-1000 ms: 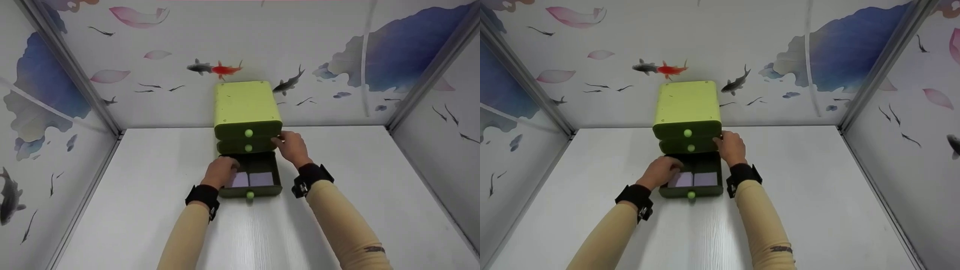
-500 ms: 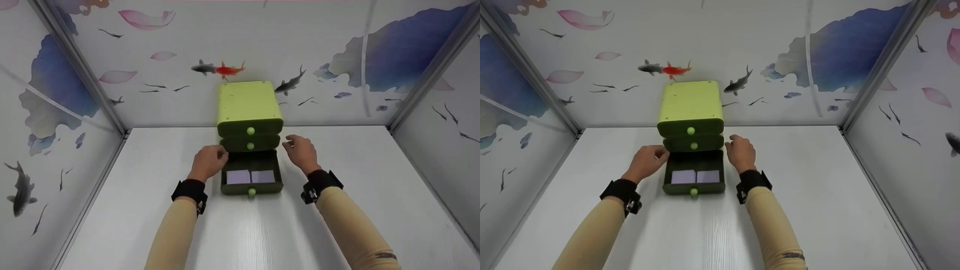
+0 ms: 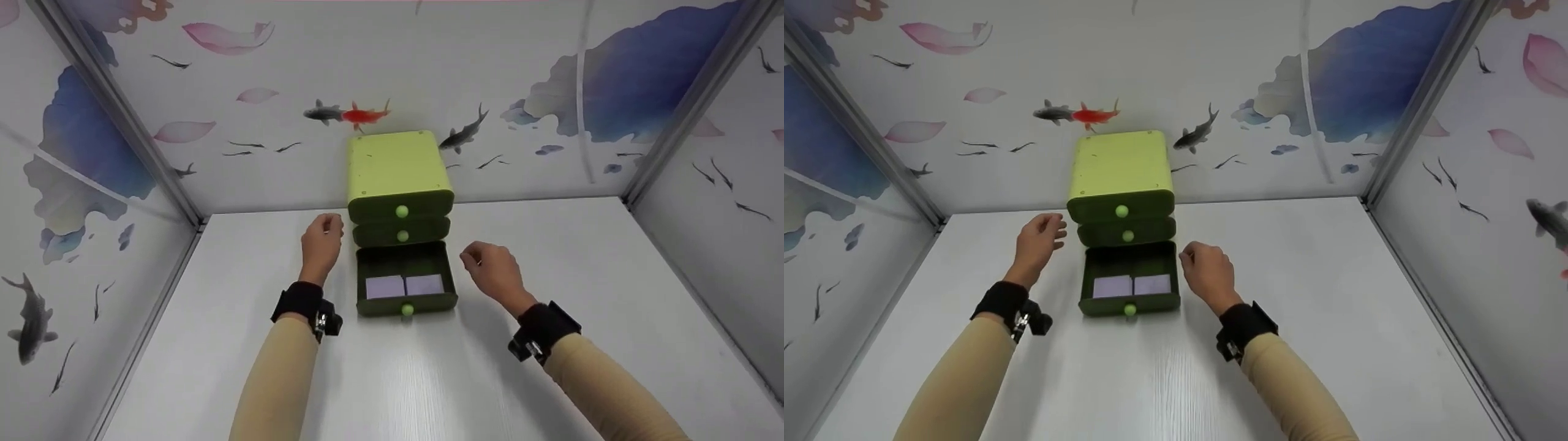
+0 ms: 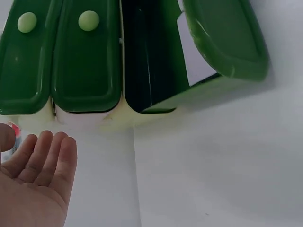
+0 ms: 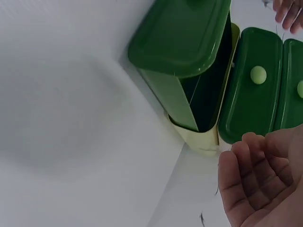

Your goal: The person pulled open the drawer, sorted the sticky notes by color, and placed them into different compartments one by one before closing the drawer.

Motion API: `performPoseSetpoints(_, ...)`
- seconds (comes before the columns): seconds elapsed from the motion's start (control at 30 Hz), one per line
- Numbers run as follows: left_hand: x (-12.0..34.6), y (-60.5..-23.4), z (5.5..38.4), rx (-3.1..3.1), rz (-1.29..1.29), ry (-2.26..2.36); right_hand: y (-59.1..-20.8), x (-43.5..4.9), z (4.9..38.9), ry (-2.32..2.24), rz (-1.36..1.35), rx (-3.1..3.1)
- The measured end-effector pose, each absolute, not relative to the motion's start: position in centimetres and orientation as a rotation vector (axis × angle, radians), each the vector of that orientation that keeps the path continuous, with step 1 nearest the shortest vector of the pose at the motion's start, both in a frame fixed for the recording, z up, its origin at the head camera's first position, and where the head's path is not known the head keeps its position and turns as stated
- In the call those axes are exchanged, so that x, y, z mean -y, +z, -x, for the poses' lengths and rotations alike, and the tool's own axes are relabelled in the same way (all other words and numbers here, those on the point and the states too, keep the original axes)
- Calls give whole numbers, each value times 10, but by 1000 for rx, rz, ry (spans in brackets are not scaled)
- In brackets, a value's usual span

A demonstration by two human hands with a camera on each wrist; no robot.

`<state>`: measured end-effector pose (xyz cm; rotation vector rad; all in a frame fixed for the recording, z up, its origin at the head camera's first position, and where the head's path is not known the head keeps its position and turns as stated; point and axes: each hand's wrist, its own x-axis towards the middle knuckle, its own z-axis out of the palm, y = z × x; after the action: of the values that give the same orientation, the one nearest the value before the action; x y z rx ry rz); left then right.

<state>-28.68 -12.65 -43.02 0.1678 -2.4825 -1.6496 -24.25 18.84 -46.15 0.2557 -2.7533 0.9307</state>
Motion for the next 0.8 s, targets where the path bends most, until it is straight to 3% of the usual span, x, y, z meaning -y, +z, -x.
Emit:
performPoseSetpoints(0.2, 117, -424, 292, 2391, -281, -2026, -475, -173, 205, 1114, -480, 2800)
performPoseSetpoints(0.47, 109, -418, 296, 2360, -230, -2088, -505, -149, 172, 1235, -721, 2956)
performPoseSetpoints(0.6, 106, -417, 297, 2386, -243, -2037, -517, -138, 170, 1365, -694, 3016)
performPoseSetpoints(0.8, 101, -415, 299, 2459, -262, -1936, -531, -123, 178, 1708, -415, 2986)
